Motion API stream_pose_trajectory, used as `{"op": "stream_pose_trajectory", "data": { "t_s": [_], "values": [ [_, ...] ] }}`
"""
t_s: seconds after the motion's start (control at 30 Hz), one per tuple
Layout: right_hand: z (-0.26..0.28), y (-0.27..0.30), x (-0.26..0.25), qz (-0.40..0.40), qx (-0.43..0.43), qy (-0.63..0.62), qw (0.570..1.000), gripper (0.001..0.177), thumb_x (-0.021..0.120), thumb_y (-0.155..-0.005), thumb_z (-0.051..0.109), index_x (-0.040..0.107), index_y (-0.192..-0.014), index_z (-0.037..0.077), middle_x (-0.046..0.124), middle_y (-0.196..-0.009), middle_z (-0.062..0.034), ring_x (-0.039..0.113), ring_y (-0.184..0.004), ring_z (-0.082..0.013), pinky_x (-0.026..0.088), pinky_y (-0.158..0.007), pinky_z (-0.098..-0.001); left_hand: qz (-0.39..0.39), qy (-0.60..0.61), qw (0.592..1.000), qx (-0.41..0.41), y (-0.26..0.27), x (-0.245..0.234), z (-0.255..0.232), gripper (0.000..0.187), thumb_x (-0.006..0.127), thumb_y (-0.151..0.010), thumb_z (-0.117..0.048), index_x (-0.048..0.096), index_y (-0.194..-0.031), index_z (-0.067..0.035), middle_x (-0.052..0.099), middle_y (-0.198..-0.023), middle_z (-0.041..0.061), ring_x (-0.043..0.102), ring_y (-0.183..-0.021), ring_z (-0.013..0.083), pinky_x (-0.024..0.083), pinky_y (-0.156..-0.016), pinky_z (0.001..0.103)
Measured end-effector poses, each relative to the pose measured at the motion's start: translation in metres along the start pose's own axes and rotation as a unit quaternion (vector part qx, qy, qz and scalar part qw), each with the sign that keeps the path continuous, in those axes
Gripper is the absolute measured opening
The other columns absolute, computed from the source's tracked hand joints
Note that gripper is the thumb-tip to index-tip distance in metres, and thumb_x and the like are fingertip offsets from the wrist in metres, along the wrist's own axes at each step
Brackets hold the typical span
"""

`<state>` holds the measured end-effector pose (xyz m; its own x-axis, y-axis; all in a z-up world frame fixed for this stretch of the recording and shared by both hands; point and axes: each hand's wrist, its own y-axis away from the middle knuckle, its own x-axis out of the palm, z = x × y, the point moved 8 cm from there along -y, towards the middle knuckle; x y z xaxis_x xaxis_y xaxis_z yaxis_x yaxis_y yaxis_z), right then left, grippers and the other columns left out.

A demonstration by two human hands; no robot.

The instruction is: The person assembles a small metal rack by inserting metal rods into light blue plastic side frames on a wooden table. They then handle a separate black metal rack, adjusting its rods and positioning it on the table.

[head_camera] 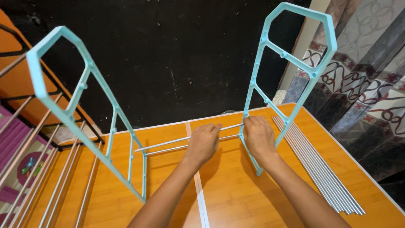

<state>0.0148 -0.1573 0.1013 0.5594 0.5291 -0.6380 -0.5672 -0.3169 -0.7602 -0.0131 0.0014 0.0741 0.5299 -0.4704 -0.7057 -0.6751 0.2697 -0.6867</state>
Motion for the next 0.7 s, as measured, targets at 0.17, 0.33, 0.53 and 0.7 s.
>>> {"op": "stream_pose_trajectory", "data": {
  "t_s": [0.17,0.33,0.53,0.7],
  "values": [
    [0.001,-0.003,-0.009,-0.008,-0.002,0.009,1.0,0.016,0.062,-0.079,-0.005,0.069,-0.093,-0.004,0.069,-0.096,-0.0208,0.065,-0.098,-0.0396,0.049,-0.1,-0.0525,-0.032,-0.049,0.997,-0.04,0.038,-0.045,0.024,0.035,0.067,-0.086,-0.003,0.07,-0.12,0.003,0.069,-0.094,0.016,0.066,-0.091,0.0304,0.049,-0.083,0.044],
    [0.003,-0.002,-0.008,0.007,0.011,0.006,1.0,0.018,0.063,-0.08,-0.007,0.069,-0.097,-0.005,0.069,-0.1,-0.0211,0.065,-0.101,-0.0397,0.048,-0.104,-0.0524,-0.074,-0.058,0.992,-0.082,0.06,-0.079,0.036,0.024,0.068,-0.091,-0.006,0.072,-0.114,0.001,0.071,-0.094,0.015,0.066,-0.088,0.0295,0.049,-0.081,0.042],
    [0.018,0.005,-0.014,-0.01,-0.013,-0.032,0.999,0.023,0.065,-0.086,-0.001,0.068,-0.108,-0.006,0.067,-0.12,-0.0239,0.063,-0.114,-0.042,0.045,-0.106,-0.0526,-0.049,-0.041,0.991,-0.113,0.064,-0.096,0.029,0.014,0.068,-0.092,-0.008,0.072,-0.103,0.0,0.071,-0.089,0.013,0.068,-0.083,0.0288,0.049,-0.076,0.042],
    [0.018,0.012,-0.014,-0.006,-0.003,-0.066,0.998,0.021,0.066,-0.087,-0.001,0.068,-0.108,-0.005,0.067,-0.123,-0.0229,0.063,-0.117,-0.0422,0.048,-0.105,-0.0497,-0.077,-0.048,0.993,-0.072,0.07,-0.113,0.002,0.016,0.067,-0.09,-0.007,0.07,-0.103,0.0,0.07,-0.088,0.014,0.068,-0.084,0.0305,0.051,-0.076,0.043]
  ]
}}
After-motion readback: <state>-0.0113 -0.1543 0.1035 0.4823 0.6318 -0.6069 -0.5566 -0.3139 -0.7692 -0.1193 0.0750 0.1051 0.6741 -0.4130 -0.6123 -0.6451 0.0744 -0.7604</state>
